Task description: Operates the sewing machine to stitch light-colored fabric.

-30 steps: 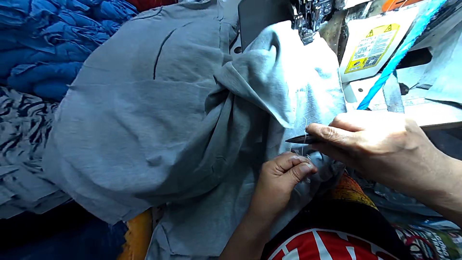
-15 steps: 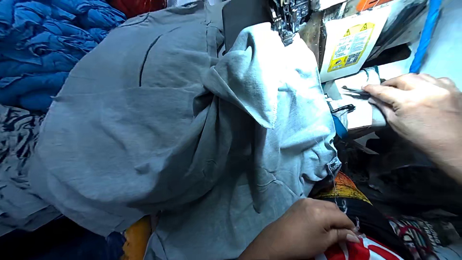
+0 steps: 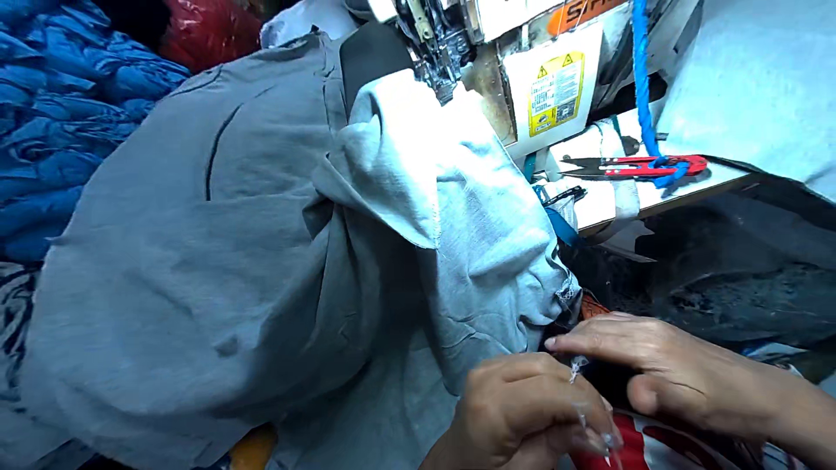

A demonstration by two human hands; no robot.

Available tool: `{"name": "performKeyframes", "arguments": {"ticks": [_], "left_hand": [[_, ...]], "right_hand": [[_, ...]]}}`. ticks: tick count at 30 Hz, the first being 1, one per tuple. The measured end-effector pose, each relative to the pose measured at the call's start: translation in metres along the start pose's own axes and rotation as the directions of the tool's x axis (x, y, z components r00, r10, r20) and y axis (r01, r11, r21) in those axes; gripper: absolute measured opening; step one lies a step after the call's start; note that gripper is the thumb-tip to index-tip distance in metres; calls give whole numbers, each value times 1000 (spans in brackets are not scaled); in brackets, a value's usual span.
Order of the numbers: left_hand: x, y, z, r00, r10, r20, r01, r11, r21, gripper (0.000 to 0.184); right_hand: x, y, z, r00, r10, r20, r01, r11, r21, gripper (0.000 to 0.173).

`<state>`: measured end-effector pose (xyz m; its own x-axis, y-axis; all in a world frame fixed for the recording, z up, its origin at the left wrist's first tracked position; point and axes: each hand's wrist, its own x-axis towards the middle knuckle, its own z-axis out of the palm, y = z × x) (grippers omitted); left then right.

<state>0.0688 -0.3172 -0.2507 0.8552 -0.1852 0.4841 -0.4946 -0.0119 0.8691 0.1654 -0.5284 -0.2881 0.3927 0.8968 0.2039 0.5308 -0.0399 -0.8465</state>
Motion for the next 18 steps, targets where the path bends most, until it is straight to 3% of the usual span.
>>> {"name": "performKeyframes", "arguments": {"ticks": [3,5,7,8,11,14,16,18], "left_hand": [[3,13,-9,998,3,-61,-8,996,-83,22],[2,17,-13,991,-36,-130,13,985,-174,22],[2,14,-12,974,-73,-212,23,973,-230,23],[3,11,-10,967,-89,-238,36,976,-216,22],[4,-6,0,969,-122,-216,100,989,-113,22],[6,-18,17,979,-139,-147,153,984,87,24],[7,-22,25,986,-117,-116,139,968,208,24],[7,-25,29,987,-97,-127,127,960,248,20]], "right_hand": [[-31,11,-5,965,251,70,-229,946,-231,53],[-56,17,-17,881,445,163,-394,879,-270,27],[-79,20,-28,779,604,167,-540,782,-312,18],[-88,21,-31,775,621,116,-563,763,-317,17],[-95,18,-33,859,482,-173,-511,826,-238,23],[-65,9,-23,835,381,-396,-396,917,48,27],[-39,-2,-10,856,347,-382,-239,923,303,35],[-19,-10,5,924,266,-275,-76,832,550,54]]}}
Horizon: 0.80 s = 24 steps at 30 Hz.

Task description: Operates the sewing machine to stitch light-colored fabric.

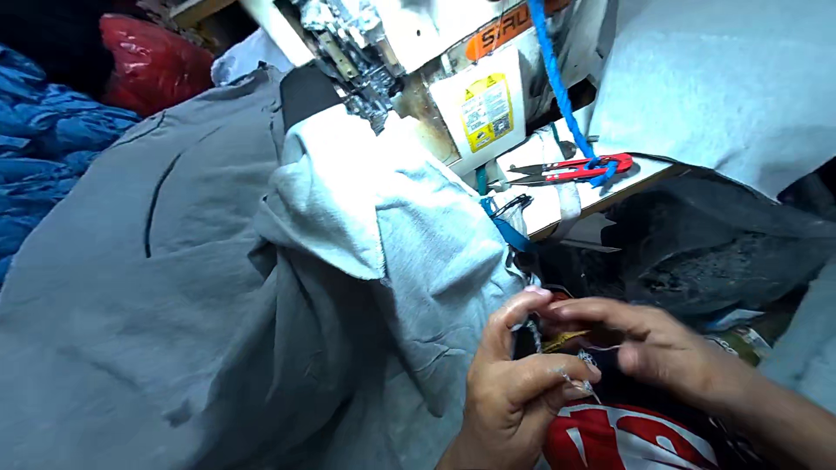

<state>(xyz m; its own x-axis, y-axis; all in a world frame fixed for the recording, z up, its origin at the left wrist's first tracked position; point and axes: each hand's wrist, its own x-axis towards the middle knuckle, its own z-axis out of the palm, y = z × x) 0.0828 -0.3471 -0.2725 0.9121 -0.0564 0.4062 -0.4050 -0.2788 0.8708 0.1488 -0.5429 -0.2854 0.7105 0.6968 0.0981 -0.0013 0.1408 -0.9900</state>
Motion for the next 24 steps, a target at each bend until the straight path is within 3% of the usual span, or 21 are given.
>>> {"name": "performKeyframes", "arguments": {"ticks": [2,6,7,10,15,17,20,24], "left_hand": [[-2,-4,3,1000,18,-16,-17,998,56,15],[-6,-6,6,997,-27,78,24,999,40,16],[-6,-6,6,991,-32,130,30,999,16,20],[-4,-2,7,956,-43,290,47,999,-5,34],[-5,-4,8,951,-30,306,14,998,53,26],[-7,-6,7,957,-22,289,2,998,68,23],[-11,-7,3,960,-29,278,6,997,82,19],[-16,-9,-3,966,-54,252,25,992,120,17]], "right_hand": [[5,-3,14,992,-31,124,12,989,150,59],[0,-13,11,982,120,147,-143,977,156,20],[-4,-15,5,978,170,122,-188,970,156,13],[-23,-21,-22,968,249,26,-251,962,105,15],[-58,-41,-97,886,272,-375,-373,899,-230,19],[-71,-41,-129,786,238,-570,-495,795,-351,16],[-80,-31,-167,620,205,-757,-727,513,-456,14],[-88,1,-200,573,117,-811,-801,289,-524,16]]}}
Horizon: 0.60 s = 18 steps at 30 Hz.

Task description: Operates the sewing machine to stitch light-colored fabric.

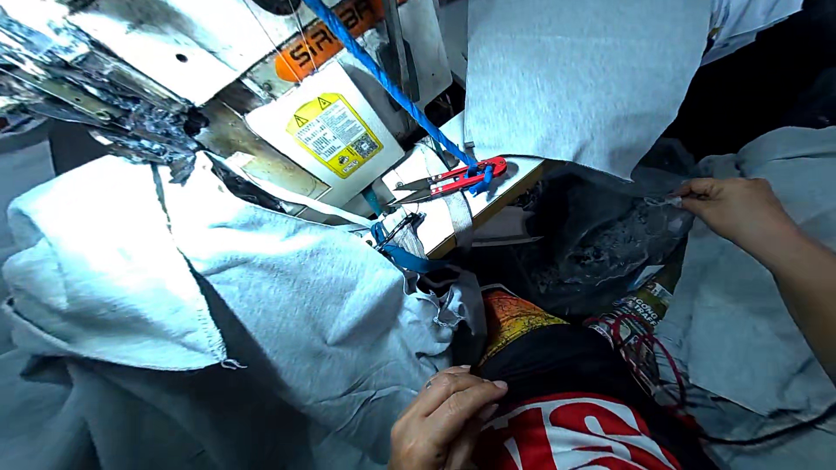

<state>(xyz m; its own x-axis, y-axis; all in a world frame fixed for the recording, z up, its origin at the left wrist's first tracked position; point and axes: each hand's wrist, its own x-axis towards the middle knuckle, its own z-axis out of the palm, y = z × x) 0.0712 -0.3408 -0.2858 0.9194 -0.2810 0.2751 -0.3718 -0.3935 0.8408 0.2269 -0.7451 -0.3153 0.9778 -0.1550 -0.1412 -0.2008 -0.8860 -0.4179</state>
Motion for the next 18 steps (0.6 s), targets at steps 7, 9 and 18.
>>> {"name": "performKeyframes", "arguments": {"ticks": [7,9,18], "left_hand": [[-15,-4,-10,995,-82,-51,82,997,-12,19],[-21,-5,-15,990,-118,-77,117,993,-12,19],[-90,-14,-69,878,-235,-418,278,960,44,24]], "right_hand": [[20,17,13,997,61,57,-53,990,-131,22],[17,8,7,998,43,42,-35,984,-176,20],[10,3,3,955,-292,-54,286,953,-105,17]]}}
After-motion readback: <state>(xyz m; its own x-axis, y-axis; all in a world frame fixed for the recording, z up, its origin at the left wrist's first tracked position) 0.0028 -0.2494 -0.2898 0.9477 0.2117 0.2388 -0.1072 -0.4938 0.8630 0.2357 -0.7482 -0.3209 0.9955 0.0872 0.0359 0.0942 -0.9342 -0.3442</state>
